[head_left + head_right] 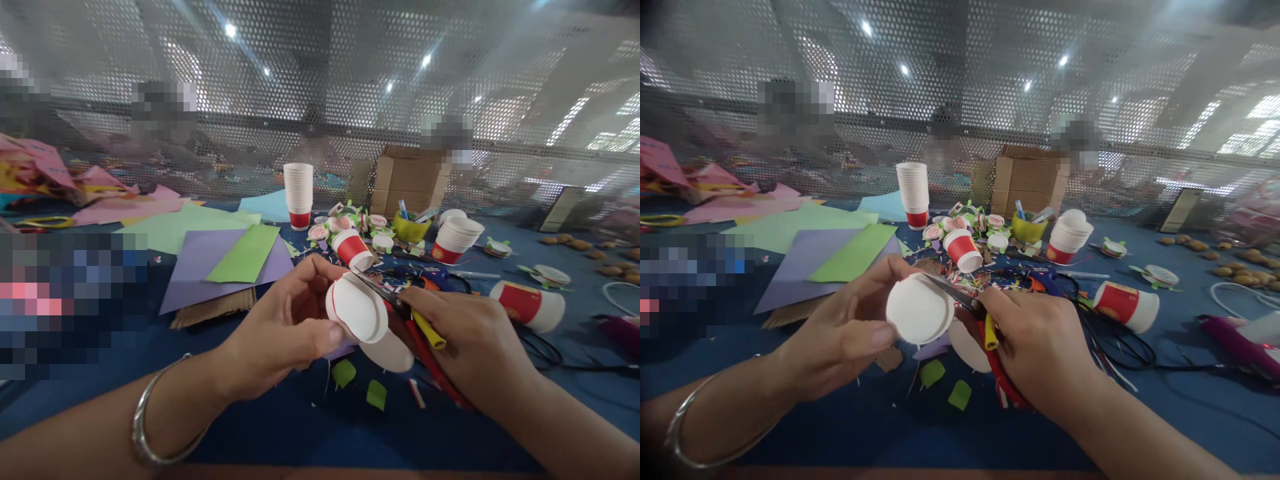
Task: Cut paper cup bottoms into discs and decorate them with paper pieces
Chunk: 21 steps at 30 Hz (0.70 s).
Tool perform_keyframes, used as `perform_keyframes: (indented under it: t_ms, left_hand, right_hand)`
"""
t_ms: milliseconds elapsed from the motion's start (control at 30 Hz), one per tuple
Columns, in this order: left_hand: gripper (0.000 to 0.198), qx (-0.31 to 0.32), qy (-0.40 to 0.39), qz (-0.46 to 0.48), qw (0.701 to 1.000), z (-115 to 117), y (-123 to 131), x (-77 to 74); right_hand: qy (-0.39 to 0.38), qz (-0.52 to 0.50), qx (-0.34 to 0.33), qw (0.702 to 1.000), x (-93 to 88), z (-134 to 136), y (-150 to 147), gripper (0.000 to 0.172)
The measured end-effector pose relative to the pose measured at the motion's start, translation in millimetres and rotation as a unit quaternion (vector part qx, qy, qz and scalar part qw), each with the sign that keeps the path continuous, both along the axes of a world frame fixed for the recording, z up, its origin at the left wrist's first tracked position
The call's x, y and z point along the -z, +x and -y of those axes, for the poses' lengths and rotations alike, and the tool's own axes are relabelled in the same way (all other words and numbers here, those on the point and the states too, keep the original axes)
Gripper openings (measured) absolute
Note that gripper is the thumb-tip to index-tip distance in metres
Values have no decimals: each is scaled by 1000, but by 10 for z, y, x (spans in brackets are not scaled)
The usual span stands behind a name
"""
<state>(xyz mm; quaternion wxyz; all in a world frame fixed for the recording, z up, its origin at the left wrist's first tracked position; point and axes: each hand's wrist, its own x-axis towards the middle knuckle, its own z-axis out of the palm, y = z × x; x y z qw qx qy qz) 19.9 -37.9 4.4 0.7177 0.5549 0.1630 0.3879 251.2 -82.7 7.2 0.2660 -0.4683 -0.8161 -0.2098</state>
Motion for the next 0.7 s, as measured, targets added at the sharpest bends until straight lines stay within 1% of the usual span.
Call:
perform_keyframes:
  t_ms: [100, 267, 433, 500, 600, 700]
  left_hand:
    - [44, -10, -27, -4, 1000, -4, -1, -4]
    - [40, -5, -52, -2, 999, -48, -15, -9]
    - [38, 9, -75, -19, 997, -64, -28, -43]
    - [35, 10, -90, -14, 996, -63, -23, -56]
    - [28, 18, -108, 1, 994, -64, -7, -66]
    - [25, 24, -114, 15, 993, -67, 4, -62]
  right_hand:
    - [16, 11, -3, 1000, -6, 0, 14, 32]
    - [3, 8, -12, 1000, 12, -15, 18, 25]
    - [4, 14, -22, 1000, 5, -10, 27, 31]
    - [1, 28, -26, 999, 2, -4, 48, 27]
    - [-1, 45, -12, 999, 13, -2, 83, 20]
    - [6, 42, -9, 999, 25, -10, 90, 21]
